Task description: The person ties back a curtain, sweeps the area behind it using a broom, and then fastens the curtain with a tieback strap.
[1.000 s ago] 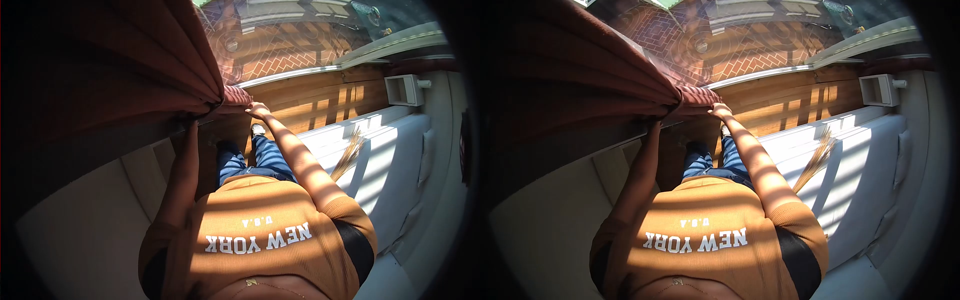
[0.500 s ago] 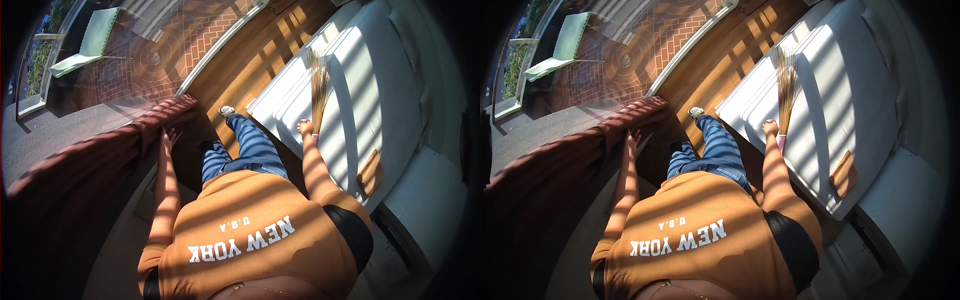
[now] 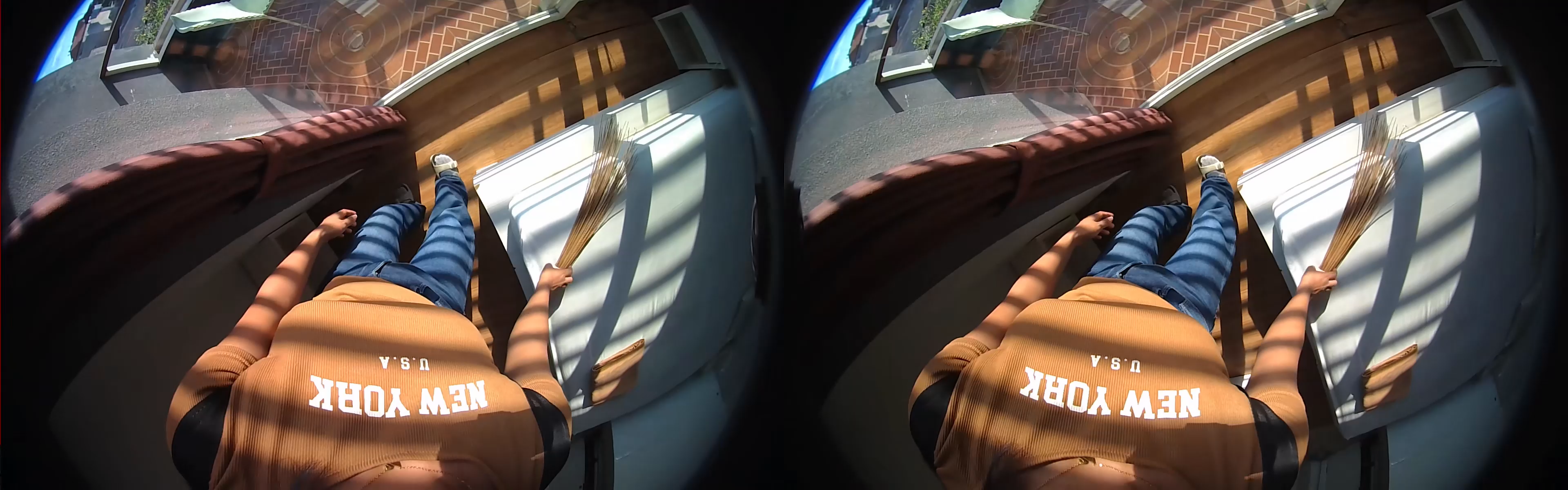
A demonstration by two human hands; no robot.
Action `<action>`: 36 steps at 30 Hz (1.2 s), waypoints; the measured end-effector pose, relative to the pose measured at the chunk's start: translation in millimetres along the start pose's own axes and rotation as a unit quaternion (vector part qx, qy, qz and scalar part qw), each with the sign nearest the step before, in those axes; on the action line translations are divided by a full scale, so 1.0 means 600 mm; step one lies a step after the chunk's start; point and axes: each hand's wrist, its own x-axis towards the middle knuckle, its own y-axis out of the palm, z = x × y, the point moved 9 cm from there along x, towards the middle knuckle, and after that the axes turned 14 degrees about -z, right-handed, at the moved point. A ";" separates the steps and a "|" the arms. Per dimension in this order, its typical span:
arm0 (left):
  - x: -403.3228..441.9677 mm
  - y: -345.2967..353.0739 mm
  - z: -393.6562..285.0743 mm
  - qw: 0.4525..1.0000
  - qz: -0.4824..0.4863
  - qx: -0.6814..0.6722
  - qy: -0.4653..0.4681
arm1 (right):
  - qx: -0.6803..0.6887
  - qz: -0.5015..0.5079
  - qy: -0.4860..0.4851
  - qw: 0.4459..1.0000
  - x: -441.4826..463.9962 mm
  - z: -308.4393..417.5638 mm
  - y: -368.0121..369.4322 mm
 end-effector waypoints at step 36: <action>-0.158 0.217 0.676 0.816 -0.159 -0.548 -0.086 | 0.024 -0.051 -0.808 0.586 -0.498 0.500 -0.314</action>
